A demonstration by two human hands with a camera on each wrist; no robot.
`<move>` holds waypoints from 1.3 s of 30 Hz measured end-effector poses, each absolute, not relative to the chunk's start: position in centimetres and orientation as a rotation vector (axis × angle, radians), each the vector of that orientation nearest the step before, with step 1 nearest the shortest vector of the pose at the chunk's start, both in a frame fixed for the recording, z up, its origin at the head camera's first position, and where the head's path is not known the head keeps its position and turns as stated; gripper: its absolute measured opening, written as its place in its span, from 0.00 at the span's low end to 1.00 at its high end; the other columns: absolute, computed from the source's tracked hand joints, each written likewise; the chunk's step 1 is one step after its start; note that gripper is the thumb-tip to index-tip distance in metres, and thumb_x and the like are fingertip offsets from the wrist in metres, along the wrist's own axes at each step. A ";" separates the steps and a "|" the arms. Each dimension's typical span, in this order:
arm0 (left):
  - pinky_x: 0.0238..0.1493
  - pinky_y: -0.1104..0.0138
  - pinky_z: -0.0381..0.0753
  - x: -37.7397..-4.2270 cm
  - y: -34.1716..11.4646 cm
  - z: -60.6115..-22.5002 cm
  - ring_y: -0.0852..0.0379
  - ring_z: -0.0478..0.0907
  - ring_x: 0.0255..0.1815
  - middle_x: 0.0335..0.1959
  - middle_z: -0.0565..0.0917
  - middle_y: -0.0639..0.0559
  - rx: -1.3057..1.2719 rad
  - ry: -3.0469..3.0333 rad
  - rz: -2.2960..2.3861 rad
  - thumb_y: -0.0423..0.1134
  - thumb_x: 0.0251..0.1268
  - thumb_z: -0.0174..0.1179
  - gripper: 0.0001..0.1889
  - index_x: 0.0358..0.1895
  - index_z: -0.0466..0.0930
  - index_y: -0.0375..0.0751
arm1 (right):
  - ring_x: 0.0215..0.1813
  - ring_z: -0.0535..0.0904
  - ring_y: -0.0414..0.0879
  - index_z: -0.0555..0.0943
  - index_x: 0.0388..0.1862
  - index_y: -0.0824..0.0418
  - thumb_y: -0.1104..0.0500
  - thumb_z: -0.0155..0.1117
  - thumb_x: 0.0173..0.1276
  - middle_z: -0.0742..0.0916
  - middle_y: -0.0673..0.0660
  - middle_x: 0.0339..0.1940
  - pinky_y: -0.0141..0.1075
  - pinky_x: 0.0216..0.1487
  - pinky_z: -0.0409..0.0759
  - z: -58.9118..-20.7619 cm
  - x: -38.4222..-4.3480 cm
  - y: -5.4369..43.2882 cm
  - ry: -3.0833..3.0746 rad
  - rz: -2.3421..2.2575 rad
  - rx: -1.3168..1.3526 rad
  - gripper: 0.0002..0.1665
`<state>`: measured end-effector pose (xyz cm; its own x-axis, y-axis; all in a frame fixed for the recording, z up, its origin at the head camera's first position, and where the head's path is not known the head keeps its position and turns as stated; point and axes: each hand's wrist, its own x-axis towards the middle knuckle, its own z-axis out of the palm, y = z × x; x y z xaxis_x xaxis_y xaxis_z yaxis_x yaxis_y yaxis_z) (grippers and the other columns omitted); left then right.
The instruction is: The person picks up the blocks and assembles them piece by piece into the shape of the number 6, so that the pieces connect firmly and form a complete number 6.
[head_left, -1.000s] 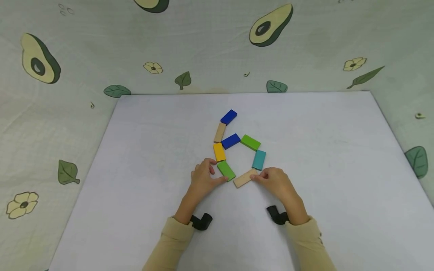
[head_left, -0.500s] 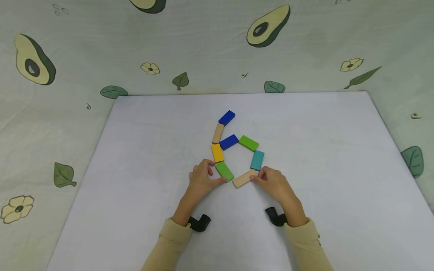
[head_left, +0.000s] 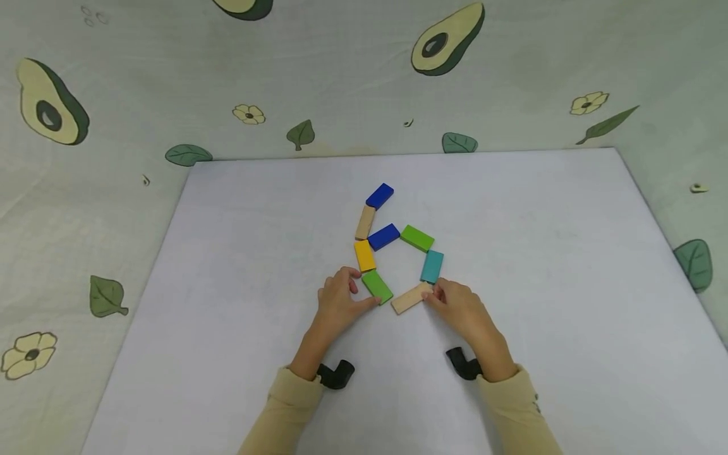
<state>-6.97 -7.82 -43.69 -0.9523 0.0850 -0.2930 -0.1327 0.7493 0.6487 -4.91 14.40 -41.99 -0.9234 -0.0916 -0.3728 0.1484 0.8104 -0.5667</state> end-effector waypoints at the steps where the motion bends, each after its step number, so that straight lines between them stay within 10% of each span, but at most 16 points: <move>1: 0.38 0.61 0.55 -6.9 -7.8 -43.7 0.53 0.63 0.35 0.30 0.70 0.51 -0.038 2.646 1.016 0.51 0.47 0.70 0.30 0.51 0.69 0.40 | 0.23 0.66 0.43 0.72 0.28 0.62 0.52 0.56 0.68 0.69 0.52 0.18 0.33 0.24 0.61 -42.0 -4.9 14.4 2.606 -0.861 0.045 0.15; 16: 0.39 0.61 0.56 -6.9 -7.9 -44.1 0.53 0.64 0.35 0.30 0.71 0.51 -0.039 2.659 1.003 0.52 0.47 0.70 0.30 0.50 0.69 0.41 | 0.22 0.64 0.40 0.74 0.54 0.59 0.61 0.65 0.61 0.71 0.50 0.19 0.30 0.24 0.63 -42.3 -4.9 14.8 2.678 -0.954 -0.264 0.22; 39: 0.37 0.62 0.55 -6.9 -7.7 -43.9 0.54 0.63 0.34 0.29 0.71 0.51 -0.037 2.677 0.997 0.52 0.47 0.70 0.30 0.51 0.69 0.41 | 0.21 0.64 0.41 0.75 0.50 0.61 0.57 0.64 0.62 0.72 0.51 0.19 0.31 0.23 0.62 -41.8 -5.4 14.2 2.717 -0.918 -0.181 0.19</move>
<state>-6.87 -7.71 -43.95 -0.9594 0.0745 -0.2721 -0.1216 0.7611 0.6371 -5.44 14.20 -41.82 -0.9565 -0.2018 -0.2108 -0.0325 0.7916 -0.6102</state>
